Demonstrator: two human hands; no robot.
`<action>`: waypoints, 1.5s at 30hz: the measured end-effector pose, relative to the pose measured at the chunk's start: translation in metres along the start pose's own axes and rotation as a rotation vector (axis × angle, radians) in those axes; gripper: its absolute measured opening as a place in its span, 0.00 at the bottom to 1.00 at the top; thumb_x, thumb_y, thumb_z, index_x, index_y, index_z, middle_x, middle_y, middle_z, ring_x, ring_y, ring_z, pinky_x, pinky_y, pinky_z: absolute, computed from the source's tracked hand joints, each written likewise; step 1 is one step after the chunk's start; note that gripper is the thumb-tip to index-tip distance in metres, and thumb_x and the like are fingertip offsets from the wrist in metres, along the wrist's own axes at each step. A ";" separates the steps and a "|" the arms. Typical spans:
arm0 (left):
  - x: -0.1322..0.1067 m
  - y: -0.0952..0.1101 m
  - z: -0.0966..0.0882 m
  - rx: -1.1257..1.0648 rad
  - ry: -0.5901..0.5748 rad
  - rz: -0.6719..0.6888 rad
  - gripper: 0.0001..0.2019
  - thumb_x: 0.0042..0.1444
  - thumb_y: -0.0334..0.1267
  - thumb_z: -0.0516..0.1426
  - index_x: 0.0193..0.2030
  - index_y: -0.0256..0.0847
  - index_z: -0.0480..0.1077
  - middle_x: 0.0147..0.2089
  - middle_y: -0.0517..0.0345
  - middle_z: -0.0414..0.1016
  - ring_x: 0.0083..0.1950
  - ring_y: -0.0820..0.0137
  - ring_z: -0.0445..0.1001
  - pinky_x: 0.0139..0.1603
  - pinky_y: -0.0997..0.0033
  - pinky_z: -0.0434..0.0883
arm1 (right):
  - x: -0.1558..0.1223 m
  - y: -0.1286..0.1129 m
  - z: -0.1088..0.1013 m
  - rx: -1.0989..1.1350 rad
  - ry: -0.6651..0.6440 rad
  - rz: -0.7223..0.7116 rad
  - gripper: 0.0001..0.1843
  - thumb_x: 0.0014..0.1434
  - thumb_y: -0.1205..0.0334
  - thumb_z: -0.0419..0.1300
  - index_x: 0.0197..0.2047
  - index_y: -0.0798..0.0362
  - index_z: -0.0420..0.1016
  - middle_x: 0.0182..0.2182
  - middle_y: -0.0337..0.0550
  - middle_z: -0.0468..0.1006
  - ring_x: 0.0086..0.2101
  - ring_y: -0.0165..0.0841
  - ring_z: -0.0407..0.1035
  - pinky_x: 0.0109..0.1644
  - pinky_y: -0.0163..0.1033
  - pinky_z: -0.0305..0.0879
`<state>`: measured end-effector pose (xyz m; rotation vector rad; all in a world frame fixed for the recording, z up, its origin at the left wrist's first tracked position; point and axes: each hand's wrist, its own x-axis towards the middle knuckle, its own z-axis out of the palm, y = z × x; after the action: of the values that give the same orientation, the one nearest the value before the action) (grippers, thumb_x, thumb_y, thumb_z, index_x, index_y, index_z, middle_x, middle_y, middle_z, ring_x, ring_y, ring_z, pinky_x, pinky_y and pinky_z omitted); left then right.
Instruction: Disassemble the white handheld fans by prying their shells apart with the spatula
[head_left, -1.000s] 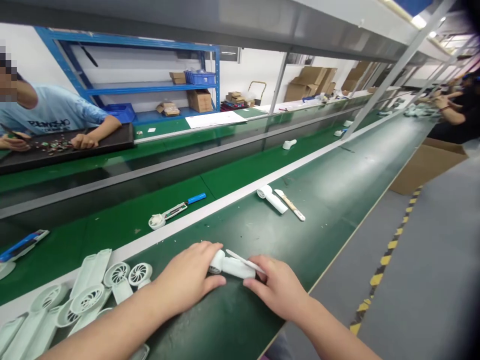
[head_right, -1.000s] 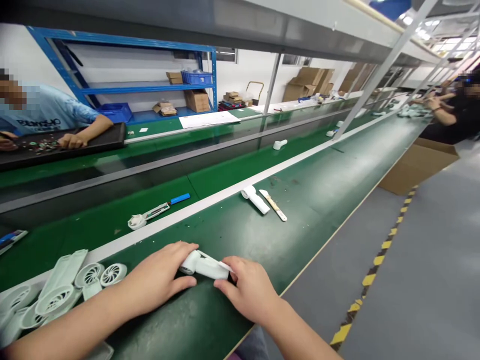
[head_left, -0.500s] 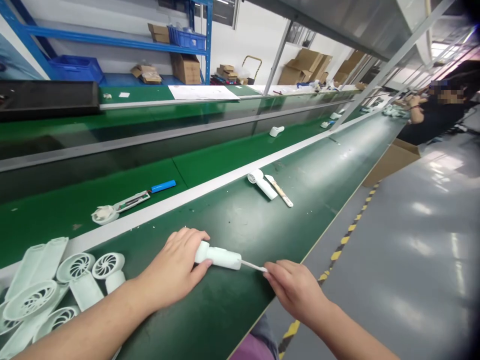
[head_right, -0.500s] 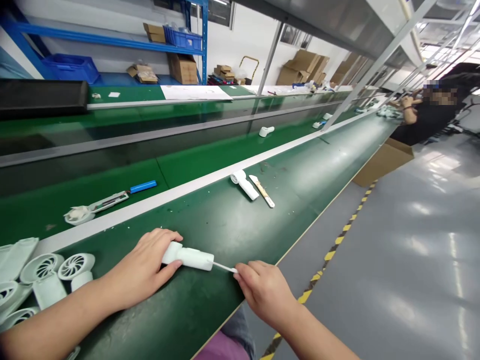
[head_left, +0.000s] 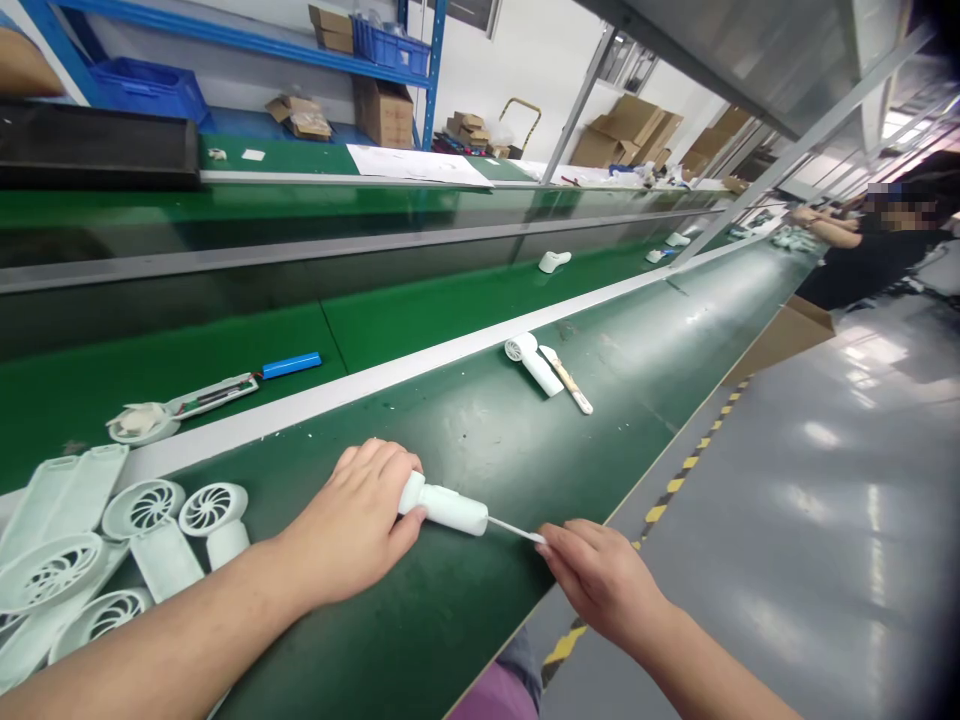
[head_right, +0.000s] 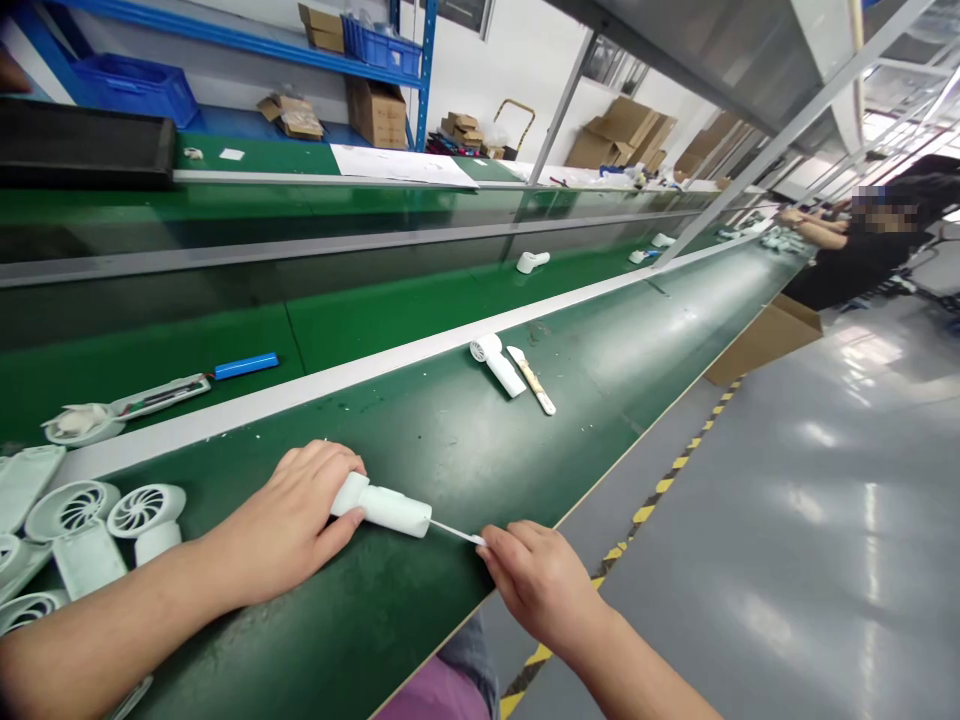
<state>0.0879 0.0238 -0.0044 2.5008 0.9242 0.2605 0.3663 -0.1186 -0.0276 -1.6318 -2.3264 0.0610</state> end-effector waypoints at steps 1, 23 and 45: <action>0.000 0.000 0.000 0.000 -0.002 0.003 0.09 0.61 0.41 0.50 0.46 0.43 0.63 0.46 0.54 0.67 0.47 0.61 0.63 0.47 0.57 0.62 | 0.000 0.000 0.000 0.003 -0.002 -0.003 0.11 0.68 0.65 0.47 0.39 0.55 0.70 0.22 0.38 0.64 0.24 0.29 0.57 0.28 0.36 0.52; 0.000 -0.008 0.012 -0.070 -0.027 0.025 0.21 0.65 0.42 0.46 0.64 0.43 0.52 0.70 0.49 0.50 0.73 0.57 0.42 0.70 0.43 0.47 | 0.035 -0.012 -0.033 -0.366 -0.591 0.084 0.12 0.64 0.64 0.48 0.28 0.51 0.60 0.14 0.34 0.57 0.13 0.28 0.46 0.21 0.40 0.32; -0.002 -0.006 0.018 0.056 -0.005 0.124 0.30 0.62 0.36 0.46 0.70 0.43 0.43 0.72 0.45 0.44 0.73 0.58 0.42 0.70 0.47 0.48 | 0.115 -0.058 -0.065 -0.610 -0.904 -0.153 0.17 0.49 0.71 0.63 0.45 0.57 0.75 0.40 0.52 0.76 0.27 0.36 0.71 0.22 0.36 0.59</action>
<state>0.0893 0.0205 -0.0228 2.6128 0.7861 0.2714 0.2947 -0.0418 0.0714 -1.9527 -3.4085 0.0710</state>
